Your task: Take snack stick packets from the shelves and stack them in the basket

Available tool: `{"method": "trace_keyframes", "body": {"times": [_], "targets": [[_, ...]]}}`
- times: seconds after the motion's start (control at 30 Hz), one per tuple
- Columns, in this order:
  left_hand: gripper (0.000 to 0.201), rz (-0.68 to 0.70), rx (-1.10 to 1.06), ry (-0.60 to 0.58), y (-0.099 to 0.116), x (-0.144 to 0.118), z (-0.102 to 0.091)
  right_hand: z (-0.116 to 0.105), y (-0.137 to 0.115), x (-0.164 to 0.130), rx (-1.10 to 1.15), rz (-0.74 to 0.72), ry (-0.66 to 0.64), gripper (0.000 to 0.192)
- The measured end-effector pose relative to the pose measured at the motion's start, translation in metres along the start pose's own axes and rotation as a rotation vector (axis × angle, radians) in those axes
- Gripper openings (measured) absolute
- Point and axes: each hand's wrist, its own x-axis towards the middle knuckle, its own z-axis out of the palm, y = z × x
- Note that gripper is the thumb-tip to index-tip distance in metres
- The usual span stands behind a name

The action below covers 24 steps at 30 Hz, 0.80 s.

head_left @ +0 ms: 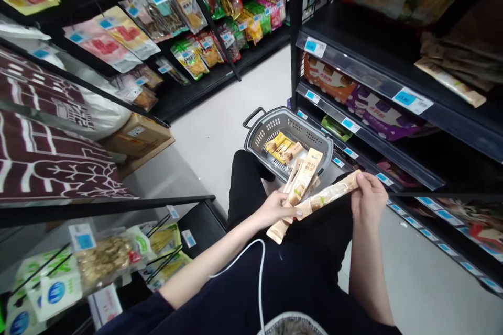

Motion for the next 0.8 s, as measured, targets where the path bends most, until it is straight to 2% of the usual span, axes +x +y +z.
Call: {"method": "trace_keyframes", "body": {"times": [0.1,0.27,0.53,0.63,0.8], "targets": [[0.023,-0.034,-0.040,-0.043,0.003,0.004,-0.006,0.003,-0.006,-0.001,0.060,0.076,-0.066,0.023],[0.024,-0.027,-0.037,-0.192,0.005,0.012,-0.004,0.016,-0.011,-0.004,0.382,0.291,-0.198,0.019],[0.024,-0.180,-0.199,-0.112,-0.010,0.015,0.014,0.016,-0.009,0.006,0.675,0.370,-0.310,0.024],[0.023,-0.204,-0.236,-0.069,-0.007,0.014,0.015,0.020,-0.012,0.006,0.672,0.388,-0.331,0.023],[0.022,-0.282,-0.339,-0.027,0.000,0.014,0.013,0.025,-0.018,0.004,0.415,0.355,-0.283,0.029]]}}
